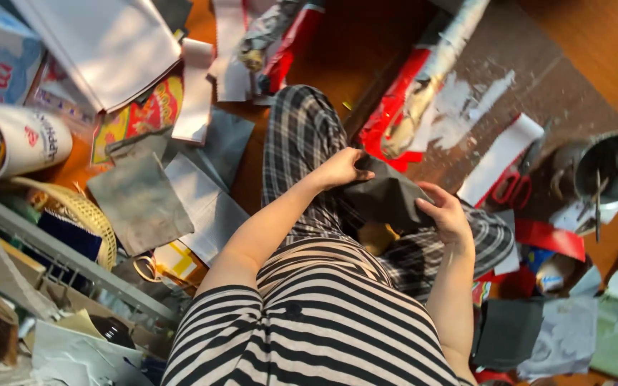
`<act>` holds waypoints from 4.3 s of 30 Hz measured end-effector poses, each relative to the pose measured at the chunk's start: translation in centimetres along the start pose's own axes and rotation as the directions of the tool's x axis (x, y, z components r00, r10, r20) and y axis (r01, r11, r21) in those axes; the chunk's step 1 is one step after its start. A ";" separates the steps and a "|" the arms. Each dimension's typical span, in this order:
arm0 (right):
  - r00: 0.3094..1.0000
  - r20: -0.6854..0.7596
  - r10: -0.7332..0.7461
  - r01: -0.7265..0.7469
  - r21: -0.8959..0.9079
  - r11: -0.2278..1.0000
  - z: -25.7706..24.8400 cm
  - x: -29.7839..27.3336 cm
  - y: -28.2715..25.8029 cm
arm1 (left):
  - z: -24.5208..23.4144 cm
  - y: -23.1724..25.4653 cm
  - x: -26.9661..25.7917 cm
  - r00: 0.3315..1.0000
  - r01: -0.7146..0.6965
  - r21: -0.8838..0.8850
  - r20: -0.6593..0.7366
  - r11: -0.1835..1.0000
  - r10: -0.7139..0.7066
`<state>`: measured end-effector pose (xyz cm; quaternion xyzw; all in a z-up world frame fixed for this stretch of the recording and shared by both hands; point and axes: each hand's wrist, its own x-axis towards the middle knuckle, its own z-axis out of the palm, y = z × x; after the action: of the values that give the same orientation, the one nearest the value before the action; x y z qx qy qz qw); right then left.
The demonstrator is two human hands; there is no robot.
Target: Wrapping a structure with red tape and paper strips
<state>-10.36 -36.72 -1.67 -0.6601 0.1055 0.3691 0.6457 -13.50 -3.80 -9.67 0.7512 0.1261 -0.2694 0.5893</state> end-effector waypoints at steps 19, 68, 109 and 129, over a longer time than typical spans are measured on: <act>0.654 -0.241 -0.718 0.045 -0.934 0.354 1.7 6.6 0.6 | -26.1 -15.5 -20.3 0.203 0.502 -0.017 -0.969 0.865 -0.137; -0.148 -0.866 -0.478 -0.291 -0.423 0.858 -23.7 -34.4 26.4 | 6.7 8.0 -4.9 0.639 -0.625 0.268 0.716 0.733 0.283; 0.977 -0.186 -0.099 0.159 0.340 0.927 8.9 1.6 -5.2 | -4.0 4.1 -6.3 0.968 0.135 -0.888 0.024 0.440 -0.249; 0.580 -0.112 -0.807 0.640 -0.549 0.537 13.3 1.9 -13.5 | -5.0 13.6 -9.1 0.988 0.156 -0.886 0.137 0.437 -0.076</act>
<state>-5.33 -21.75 9.02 -0.8268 -0.1576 -0.0497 0.5376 -12.83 -1.62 7.24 0.3071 0.2776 -0.2309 0.8805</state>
